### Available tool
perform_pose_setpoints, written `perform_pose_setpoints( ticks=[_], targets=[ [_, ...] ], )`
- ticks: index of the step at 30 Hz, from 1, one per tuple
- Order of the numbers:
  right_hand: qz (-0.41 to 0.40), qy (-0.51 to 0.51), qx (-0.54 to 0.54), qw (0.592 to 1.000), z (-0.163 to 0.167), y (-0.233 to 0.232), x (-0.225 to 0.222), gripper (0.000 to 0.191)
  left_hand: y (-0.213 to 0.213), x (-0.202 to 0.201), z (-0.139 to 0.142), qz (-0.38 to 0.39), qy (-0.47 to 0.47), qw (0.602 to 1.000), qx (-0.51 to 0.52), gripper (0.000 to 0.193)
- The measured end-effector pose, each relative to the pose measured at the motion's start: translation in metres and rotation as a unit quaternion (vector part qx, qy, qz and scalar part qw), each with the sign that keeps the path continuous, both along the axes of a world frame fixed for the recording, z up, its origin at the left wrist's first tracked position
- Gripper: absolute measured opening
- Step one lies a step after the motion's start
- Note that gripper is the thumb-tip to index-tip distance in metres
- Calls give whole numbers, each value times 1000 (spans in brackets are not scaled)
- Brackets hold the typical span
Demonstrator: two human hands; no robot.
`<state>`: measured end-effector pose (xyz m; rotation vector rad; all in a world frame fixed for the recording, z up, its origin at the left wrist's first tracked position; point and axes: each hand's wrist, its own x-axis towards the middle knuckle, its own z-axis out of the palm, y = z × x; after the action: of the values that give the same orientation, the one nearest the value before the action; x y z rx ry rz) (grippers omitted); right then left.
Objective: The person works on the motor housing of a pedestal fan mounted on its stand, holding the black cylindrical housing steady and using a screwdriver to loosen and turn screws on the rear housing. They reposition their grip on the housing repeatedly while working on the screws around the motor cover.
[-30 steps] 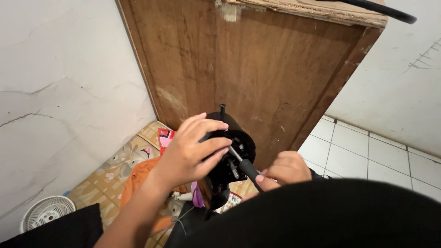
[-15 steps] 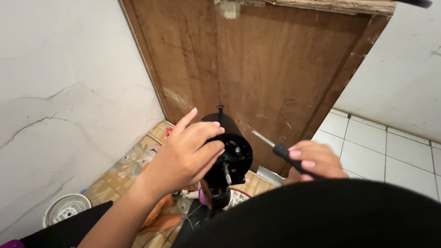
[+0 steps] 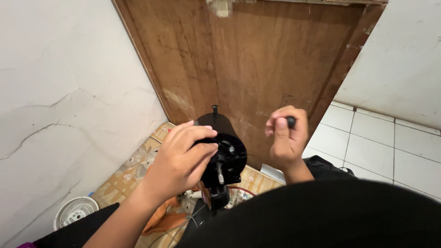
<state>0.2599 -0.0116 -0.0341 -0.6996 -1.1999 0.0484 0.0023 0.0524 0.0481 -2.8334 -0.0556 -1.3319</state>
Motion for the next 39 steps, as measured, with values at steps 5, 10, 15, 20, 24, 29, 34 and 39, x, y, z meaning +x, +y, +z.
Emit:
perform_pose_setpoints(
  ticks=[5,10,15,20,24,29,34,39],
  targets=[
    [23,-34,-97,994,-5,14,-4,10,-4,1,0,62,-28,992,-111,14],
    [40,-67,-180,981,0,22,-24,18,1,-7,5,75,0,996,-58,17],
    [122,-23,-147,981,0,18,-50,20,2,-17,9,38,37,997,52,26],
    [84,-39,-139,986,1,13,-62,18,-7,-18,-2,42,-27,998,-46,23],
    [70,-36,-146,986,3,17,-66,17,-4,-21,-7,55,-36,997,-37,21],
    [68,-27,-139,988,4,24,-70,17,4,-21,-12,70,-51,996,-23,23],
    [50,-25,-145,988,5,31,-76,16,7,-24,-11,93,-46,994,-21,21],
    [51,-25,-141,988,8,35,-80,15,10,-33,-2,70,-17,997,40,23]
  ],
)
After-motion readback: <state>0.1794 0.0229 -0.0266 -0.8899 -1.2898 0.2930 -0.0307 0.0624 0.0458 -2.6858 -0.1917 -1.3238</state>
